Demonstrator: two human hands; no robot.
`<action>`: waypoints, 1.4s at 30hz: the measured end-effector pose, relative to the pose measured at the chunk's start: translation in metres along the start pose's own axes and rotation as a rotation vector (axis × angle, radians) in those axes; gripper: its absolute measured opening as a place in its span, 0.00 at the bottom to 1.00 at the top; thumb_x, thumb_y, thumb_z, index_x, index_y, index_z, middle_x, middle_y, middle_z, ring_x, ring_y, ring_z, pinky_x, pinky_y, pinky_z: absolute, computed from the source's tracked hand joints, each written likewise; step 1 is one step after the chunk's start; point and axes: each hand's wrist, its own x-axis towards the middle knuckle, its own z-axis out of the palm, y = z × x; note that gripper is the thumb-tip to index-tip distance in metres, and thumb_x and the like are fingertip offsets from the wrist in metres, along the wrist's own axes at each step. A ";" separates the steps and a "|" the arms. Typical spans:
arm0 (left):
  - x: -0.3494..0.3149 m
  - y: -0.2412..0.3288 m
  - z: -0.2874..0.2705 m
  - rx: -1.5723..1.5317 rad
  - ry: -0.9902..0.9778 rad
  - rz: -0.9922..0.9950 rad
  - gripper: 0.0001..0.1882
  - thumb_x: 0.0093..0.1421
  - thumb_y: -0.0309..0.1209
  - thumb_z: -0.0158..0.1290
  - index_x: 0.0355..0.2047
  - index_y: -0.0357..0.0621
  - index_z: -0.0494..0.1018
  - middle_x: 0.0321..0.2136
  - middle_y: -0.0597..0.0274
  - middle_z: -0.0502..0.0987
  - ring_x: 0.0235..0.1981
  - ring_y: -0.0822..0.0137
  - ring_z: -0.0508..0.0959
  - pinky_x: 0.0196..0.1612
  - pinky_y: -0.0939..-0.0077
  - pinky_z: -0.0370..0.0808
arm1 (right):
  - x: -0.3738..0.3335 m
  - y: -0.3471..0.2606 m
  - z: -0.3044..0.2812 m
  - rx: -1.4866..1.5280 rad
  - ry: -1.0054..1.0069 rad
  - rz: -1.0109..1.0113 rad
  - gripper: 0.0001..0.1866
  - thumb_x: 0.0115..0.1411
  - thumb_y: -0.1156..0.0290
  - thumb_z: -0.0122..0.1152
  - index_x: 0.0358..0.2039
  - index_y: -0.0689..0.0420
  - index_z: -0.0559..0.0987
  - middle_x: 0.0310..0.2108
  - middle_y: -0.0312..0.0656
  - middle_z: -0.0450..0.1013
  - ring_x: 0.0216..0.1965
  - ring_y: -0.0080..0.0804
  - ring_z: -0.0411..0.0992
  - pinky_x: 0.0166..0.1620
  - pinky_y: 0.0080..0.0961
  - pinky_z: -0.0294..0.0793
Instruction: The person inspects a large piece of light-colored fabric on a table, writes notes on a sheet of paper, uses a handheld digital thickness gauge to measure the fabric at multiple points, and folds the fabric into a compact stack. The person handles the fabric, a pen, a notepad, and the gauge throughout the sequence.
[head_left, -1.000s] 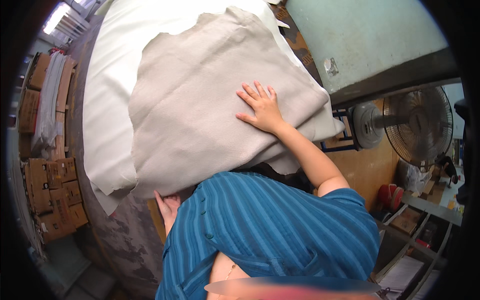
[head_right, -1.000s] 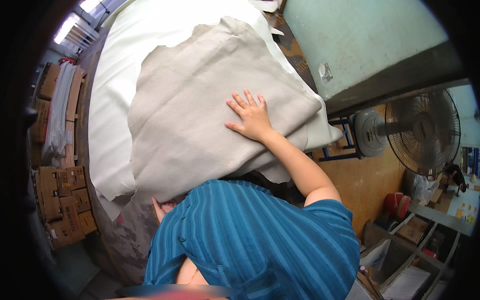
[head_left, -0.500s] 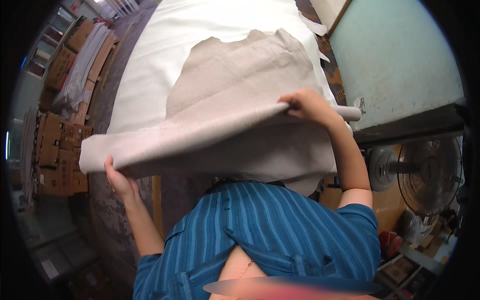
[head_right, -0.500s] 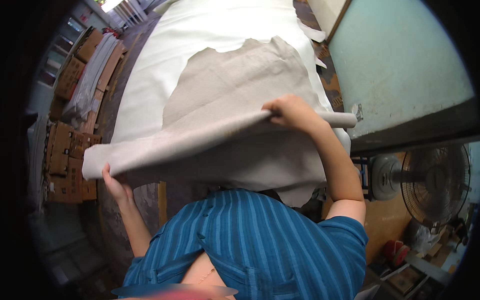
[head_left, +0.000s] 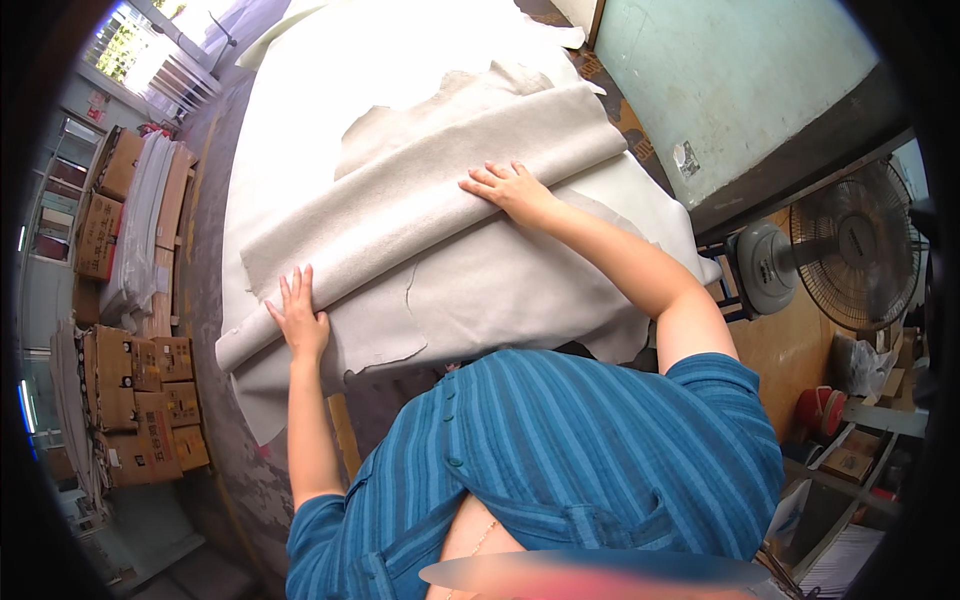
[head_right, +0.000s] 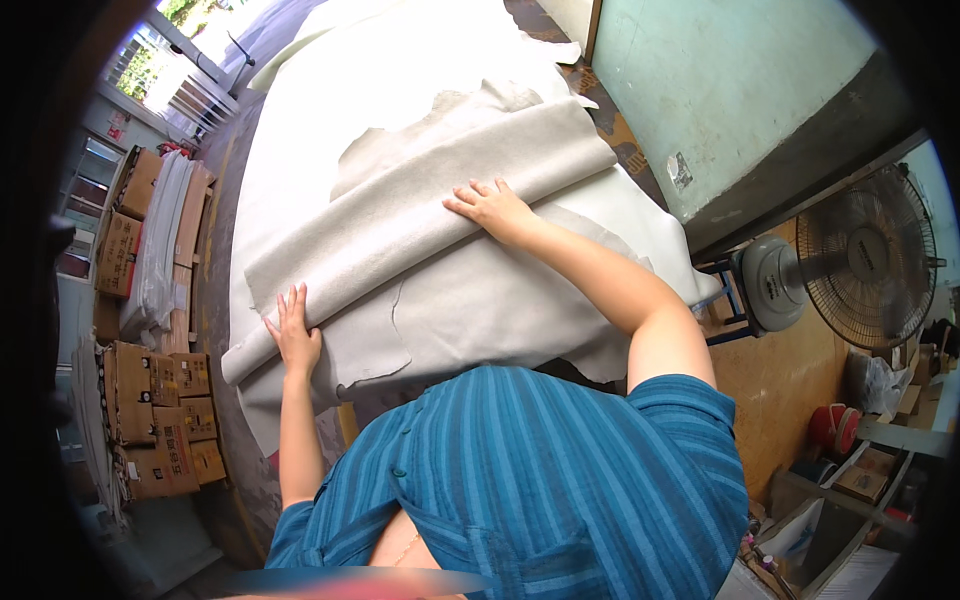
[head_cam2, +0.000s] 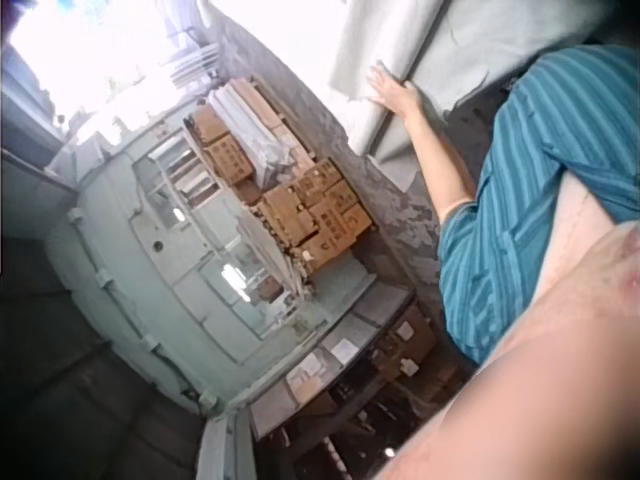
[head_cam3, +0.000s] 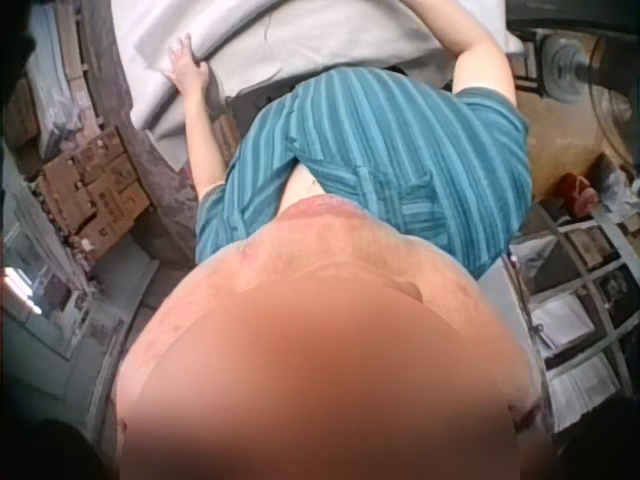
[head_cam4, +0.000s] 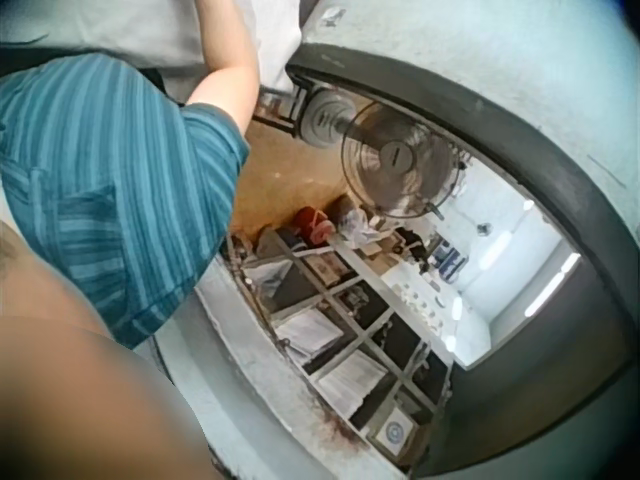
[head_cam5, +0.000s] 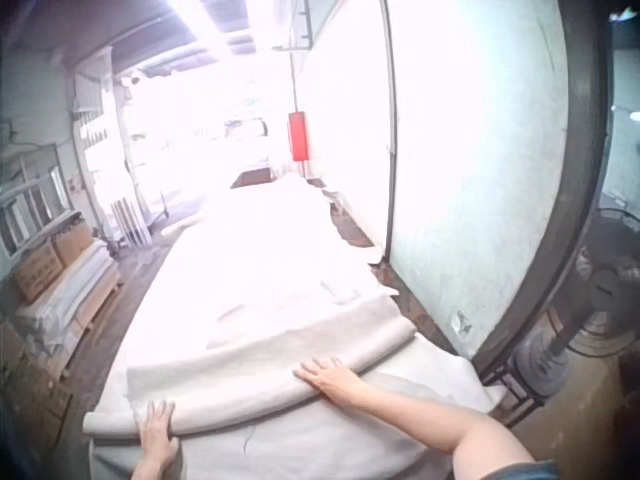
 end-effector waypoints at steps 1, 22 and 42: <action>0.008 -0.011 0.002 0.025 -0.058 -0.008 0.45 0.48 0.20 0.53 0.68 0.64 0.60 0.69 0.62 0.59 0.71 0.54 0.56 0.70 0.42 0.49 | 0.006 0.001 0.001 -0.097 0.050 0.015 0.34 0.63 0.78 0.49 0.69 0.40 0.61 0.68 0.39 0.60 0.67 0.46 0.62 0.62 0.50 0.66; -0.072 -0.005 -0.201 -0.479 -0.971 -0.093 0.12 0.52 0.30 0.60 0.36 0.39 0.81 0.24 0.53 0.80 0.26 0.66 0.78 0.33 0.70 0.73 | -0.112 -0.028 -0.177 0.508 -0.832 0.064 0.19 0.46 0.78 0.61 0.41 0.53 0.85 0.35 0.49 0.80 0.40 0.48 0.78 0.46 0.36 0.77; 0.020 -0.047 0.055 -0.184 0.140 -0.177 0.33 0.67 0.50 0.47 0.70 0.56 0.58 0.71 0.58 0.57 0.72 0.53 0.53 0.71 0.45 0.43 | 0.031 -0.009 0.027 0.252 0.147 0.418 0.34 0.65 0.38 0.48 0.69 0.34 0.63 0.72 0.31 0.53 0.75 0.36 0.43 0.73 0.49 0.34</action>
